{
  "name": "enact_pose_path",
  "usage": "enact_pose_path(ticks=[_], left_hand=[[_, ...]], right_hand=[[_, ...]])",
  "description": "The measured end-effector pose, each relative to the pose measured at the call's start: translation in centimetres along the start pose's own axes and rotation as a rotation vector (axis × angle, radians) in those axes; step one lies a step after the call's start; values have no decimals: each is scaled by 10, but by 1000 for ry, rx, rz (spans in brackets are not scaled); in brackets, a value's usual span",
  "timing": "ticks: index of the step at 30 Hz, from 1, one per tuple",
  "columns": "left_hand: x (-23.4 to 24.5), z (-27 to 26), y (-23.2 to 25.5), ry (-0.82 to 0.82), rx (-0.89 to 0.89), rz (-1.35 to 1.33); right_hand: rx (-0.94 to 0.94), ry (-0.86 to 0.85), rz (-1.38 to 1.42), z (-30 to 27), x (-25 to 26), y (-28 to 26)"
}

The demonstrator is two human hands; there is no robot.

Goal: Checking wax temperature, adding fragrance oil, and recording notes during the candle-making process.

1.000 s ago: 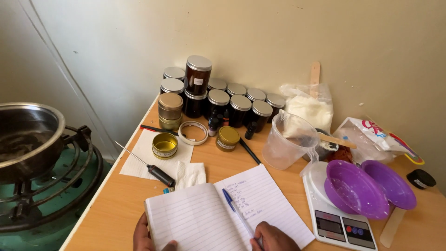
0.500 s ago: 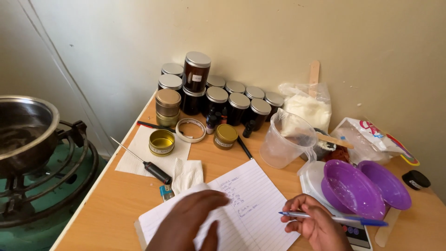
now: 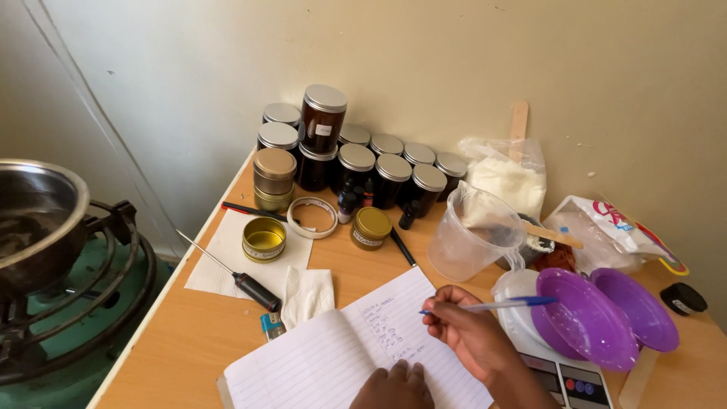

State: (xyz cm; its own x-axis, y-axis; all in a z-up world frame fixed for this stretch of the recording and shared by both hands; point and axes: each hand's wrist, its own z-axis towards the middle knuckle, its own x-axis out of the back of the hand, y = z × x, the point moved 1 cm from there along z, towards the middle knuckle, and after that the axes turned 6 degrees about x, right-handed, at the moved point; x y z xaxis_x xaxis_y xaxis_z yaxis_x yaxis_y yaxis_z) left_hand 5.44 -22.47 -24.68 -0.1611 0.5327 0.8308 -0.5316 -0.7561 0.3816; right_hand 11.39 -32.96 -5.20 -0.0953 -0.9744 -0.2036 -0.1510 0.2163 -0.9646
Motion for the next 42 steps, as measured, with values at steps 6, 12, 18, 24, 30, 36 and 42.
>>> enact_pose_path(ticks=[6, 12, 18, 24, 30, 36, 42], left_hand=[[-28, -13, -10, -99, 310, -77], [-3, 7, -7, 817, -11, 171], [-5, 13, -25, 690, 28, 230], [-7, 9, -47, 69, 6, 193], [57, 29, -43, -379, 118, 44], [82, 31, -43, -409, -17, 3], [43, 15, -44, 121, -150, 237]], right_hand=[[40, -9, -95, 42, -17, 20], [182, 51, -127, 53, -18, 37], [166, -69, -192, 51, -14, 31], [223, 32, -361, 44, -24, 29], [254, 146, -346, 53, -18, 46], [193, 174, -395, 48, -24, 40], [177, 195, -412, 45, -23, 29]])
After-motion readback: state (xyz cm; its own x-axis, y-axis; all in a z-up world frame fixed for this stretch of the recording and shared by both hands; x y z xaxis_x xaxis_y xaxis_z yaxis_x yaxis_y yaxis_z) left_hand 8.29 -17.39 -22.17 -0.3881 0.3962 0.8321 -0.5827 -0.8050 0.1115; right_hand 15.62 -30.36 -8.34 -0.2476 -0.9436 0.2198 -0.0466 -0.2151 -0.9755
